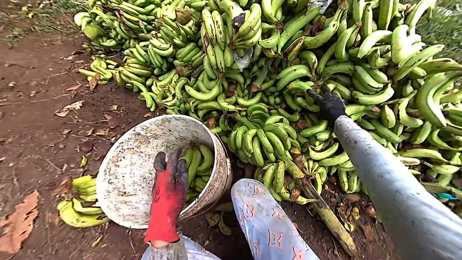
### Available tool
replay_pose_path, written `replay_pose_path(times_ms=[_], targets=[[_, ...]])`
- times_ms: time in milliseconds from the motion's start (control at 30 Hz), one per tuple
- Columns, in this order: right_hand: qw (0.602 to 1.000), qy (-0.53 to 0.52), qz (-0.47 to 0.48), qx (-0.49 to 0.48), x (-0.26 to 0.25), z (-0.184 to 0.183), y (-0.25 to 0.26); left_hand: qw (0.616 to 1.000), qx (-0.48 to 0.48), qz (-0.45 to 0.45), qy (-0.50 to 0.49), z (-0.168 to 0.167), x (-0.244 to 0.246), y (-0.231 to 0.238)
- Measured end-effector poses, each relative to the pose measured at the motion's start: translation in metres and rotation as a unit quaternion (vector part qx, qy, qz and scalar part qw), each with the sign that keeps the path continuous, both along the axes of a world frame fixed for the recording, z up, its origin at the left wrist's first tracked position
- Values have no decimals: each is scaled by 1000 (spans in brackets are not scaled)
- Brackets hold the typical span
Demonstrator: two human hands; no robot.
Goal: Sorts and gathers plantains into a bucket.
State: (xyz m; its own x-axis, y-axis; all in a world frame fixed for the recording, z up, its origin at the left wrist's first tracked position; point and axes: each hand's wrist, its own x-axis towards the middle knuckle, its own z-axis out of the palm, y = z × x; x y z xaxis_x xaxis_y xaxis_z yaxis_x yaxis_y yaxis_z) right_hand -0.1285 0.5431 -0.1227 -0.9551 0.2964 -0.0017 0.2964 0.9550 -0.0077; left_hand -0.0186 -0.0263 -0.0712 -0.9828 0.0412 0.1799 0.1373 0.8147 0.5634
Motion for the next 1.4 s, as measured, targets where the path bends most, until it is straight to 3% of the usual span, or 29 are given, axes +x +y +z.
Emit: replay_pose_path(times_ms=[100, 200, 300, 400, 467, 567, 600, 633, 700, 767, 833, 867, 900, 967, 1033, 1100, 1167, 1233, 1300, 1333, 1400], targets=[[1000, -25, 6, -9, 1, 8, -11, 1000, 2, 10, -8, -1, -5, 3], [999, -42, -3, -30, 10, 19, -26, 997, 71, 38, -15, 7, -2, 3], [986, 60, 10, -153, 30, 43, -35, 991, 127, 47, -5, 5, -3, -5], [950, 205, 101, -215, 52, 91, -79, 983, 176, 48, 23, 3, -3, -9], [883, 348, 195, -246, 64, 125, -126, 977, 197, 36, 73, 4, -4, -8], [674, 539, 319, -391, 61, 165, -222, 944, 284, 53, 161, 2, -6, -17], [619, 554, 350, -433, 61, 172, -257, 912, 354, 72, 194, -3, -10, -26], [607, 516, 386, -465, 65, 175, -284, 878, 414, 78, 227, -12, -13, -41], [659, 319, 459, -502, 77, 170, -297, 836, 462, 80, 286, -33, -7, -70], [719, 200, 449, -491, 54, 152, -268, 808, 468, 148, 325, -43, 8, -81], [843, 227, 312, -374, 14, 111, -204, 799, 453, 181, 352, -39, 14, -74], [906, 228, 212, -286, -10, 88, -166, 823, 407, 157, 363, -39, 13, -73], [948, 208, 110, -214, -30, 67, -130, 850, 358, 134, 362, -43, 10, -77], [983, 131, -44, -121, -57, 36, -71, 867, 333, 124, 350, -47, 4, -72], [988, 69, -107, -88, -65, 12, -44, 866, 358, 115, 329, -49, -2, -76], [987, 46, -123, -95, -56, -3, -53, 864, 382, 117, 306, -42, -2, -84], [974, 150, -93, -144, -40, -3, -93, 861, 378, 125, 316, -37, 0, -72], [911, 385, 8, -150, -22, 6, -151, 861, 381, 169, 291, -37, 6, -66], [801, 541, 191, -173, -6, 40, -214, 863, 394, 159, 275, -32, 14, -62], [773, 520, 305, -199, 5, 63, -237, 861, 396, 157, 277, -29, 17, -57], [785, 363, 451, -221, 19, 102, -249, 854, 396, 180, 285, -19, 23, -43]])
